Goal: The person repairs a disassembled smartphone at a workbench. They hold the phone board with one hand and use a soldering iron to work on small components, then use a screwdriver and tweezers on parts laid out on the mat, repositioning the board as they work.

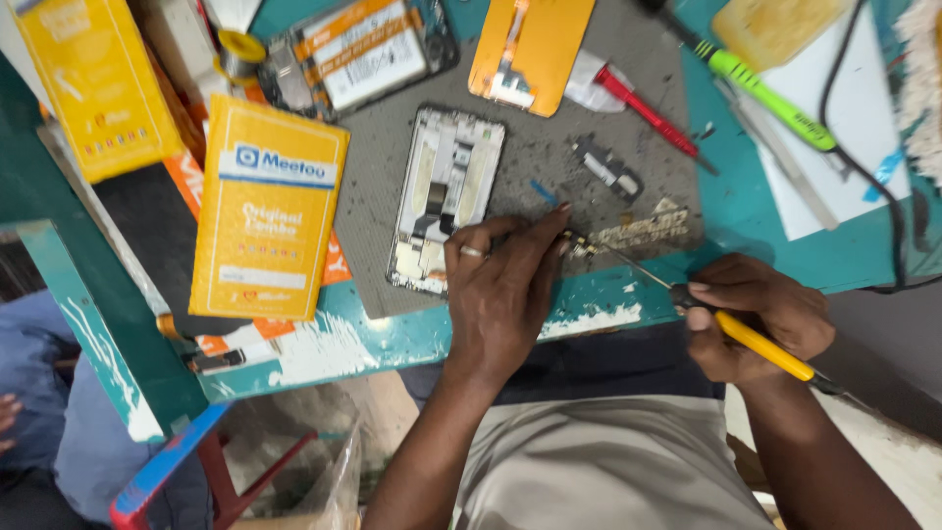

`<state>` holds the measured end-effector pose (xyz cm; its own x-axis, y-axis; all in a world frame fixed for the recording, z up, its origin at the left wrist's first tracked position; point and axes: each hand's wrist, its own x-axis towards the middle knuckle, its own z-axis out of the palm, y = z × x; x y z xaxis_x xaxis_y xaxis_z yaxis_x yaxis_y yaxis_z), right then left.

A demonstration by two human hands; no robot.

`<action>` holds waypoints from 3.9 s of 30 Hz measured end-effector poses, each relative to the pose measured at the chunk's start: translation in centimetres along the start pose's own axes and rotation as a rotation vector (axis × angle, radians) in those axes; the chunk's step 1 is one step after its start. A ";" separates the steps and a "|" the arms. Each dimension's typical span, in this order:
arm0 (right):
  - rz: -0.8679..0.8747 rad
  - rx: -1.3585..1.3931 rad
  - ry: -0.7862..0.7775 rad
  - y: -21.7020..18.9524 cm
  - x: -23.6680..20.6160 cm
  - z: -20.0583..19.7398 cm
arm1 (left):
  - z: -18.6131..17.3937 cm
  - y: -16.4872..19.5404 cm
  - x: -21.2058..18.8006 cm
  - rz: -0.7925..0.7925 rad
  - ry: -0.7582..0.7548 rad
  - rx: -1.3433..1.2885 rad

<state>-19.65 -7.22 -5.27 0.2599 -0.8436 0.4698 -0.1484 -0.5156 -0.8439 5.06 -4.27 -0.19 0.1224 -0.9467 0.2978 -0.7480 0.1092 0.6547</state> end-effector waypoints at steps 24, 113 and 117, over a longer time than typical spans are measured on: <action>0.221 0.422 0.230 0.6 -2.6 -1.1 | -8.9 6.2 -3.1 0.359 0.228 -0.038; 0.173 0.503 0.271 2.1 -3.4 -2.3 | -14.9 -16.2 12.4 0.269 0.025 0.660; 0.195 0.509 0.289 2.1 -3.6 -2.4 | -15.1 -14.7 12.8 0.221 0.063 0.571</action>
<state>-23.16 -5.65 -8.15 -0.0060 -0.9585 0.2850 0.3252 -0.2714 -0.9058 27.48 -13.39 4.51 -0.0502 -0.8987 0.4358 -0.9891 0.1051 0.1028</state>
